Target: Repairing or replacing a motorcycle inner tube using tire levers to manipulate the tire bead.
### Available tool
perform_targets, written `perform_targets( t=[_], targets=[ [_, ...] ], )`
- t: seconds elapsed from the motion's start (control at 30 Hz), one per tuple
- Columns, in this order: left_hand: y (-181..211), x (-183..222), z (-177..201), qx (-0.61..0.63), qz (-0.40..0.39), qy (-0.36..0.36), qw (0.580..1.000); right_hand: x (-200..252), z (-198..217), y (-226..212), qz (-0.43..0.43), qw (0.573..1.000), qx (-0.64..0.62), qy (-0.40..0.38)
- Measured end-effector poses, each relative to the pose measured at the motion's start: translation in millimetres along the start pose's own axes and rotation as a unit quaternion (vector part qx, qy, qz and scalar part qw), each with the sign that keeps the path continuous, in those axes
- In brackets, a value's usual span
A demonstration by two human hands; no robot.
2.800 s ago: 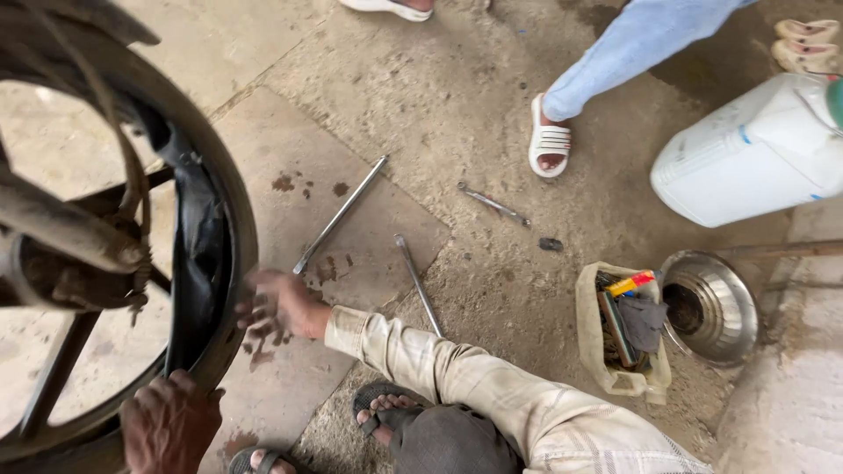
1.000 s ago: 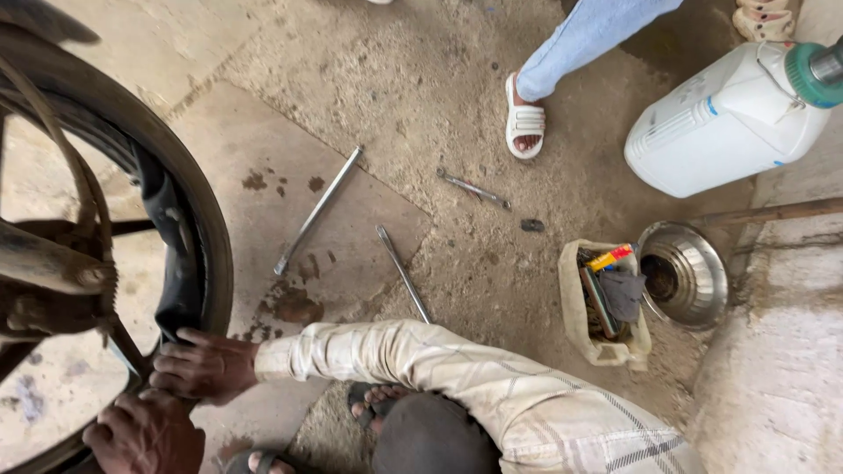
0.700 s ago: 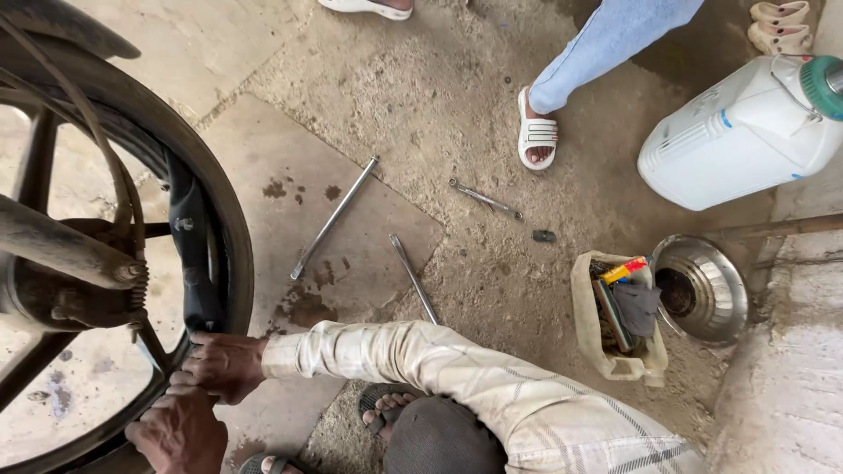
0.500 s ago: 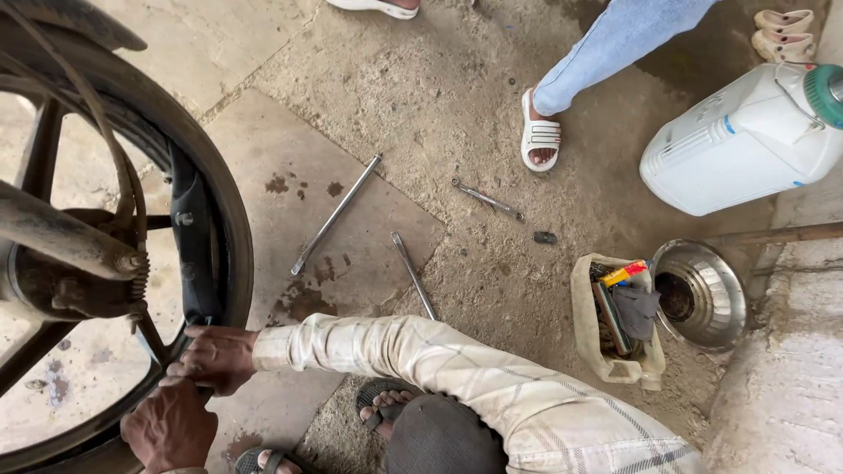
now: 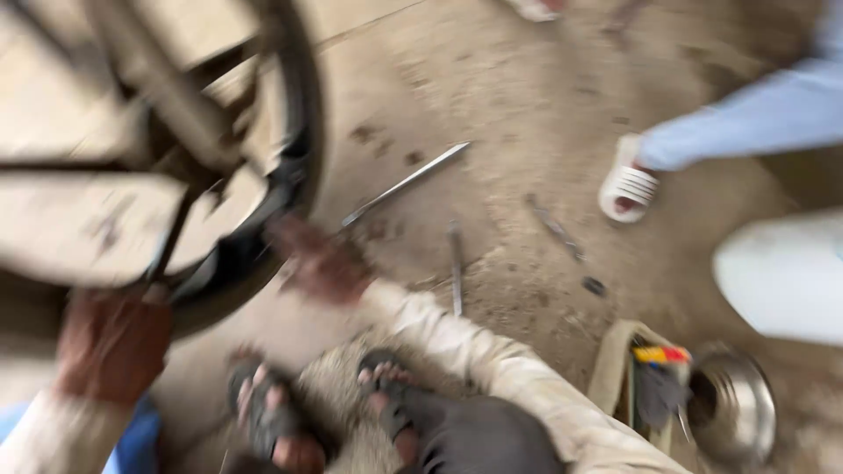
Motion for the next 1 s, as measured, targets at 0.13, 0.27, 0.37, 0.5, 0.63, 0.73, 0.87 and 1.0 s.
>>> perform_targets(
  t=[0.13,0.27,0.37,0.5,0.63,0.73,0.87,1.0],
  targets=[
    [14,12,55,-0.011,-0.007,-0.004,1.0,-18,47,40,-0.097,0.99,0.099,0.038],
    [42,18,38,-0.128,-0.055,-0.13,0.982,-27,64,71,-0.099,0.991,0.089,0.016],
    [105,23,20,-0.016,-0.188,-0.07,0.979,-29,53,92,-0.06,0.996,0.059,-0.012],
    [173,-22,-27,0.057,-0.197,-0.056,0.977,-39,42,104,-0.069,0.996,-0.01,-0.057],
    [194,-104,-86,0.309,0.065,-0.063,0.947,-53,43,101,-0.061,0.986,0.024,-0.153],
    [185,-118,-46,0.363,0.162,-0.097,0.912,-58,45,98,0.01,0.972,0.095,-0.213],
    [228,-134,-146,0.333,0.249,0.17,0.894,-61,39,121,0.034,0.965,0.079,-0.248],
    [245,-151,-155,0.494,0.265,0.015,0.828,-65,31,144,0.0,0.951,0.049,-0.307]
  ],
)
Point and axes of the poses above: each hand's wrist, its own x-axis away from the middle knuckle, its own z-axis out of the back of the hand, y = z × x, the point moved 7 cm from there along -x, towards the middle knuckle, and after that the axes turned 13 degrees about z, right-handed, at the moved point
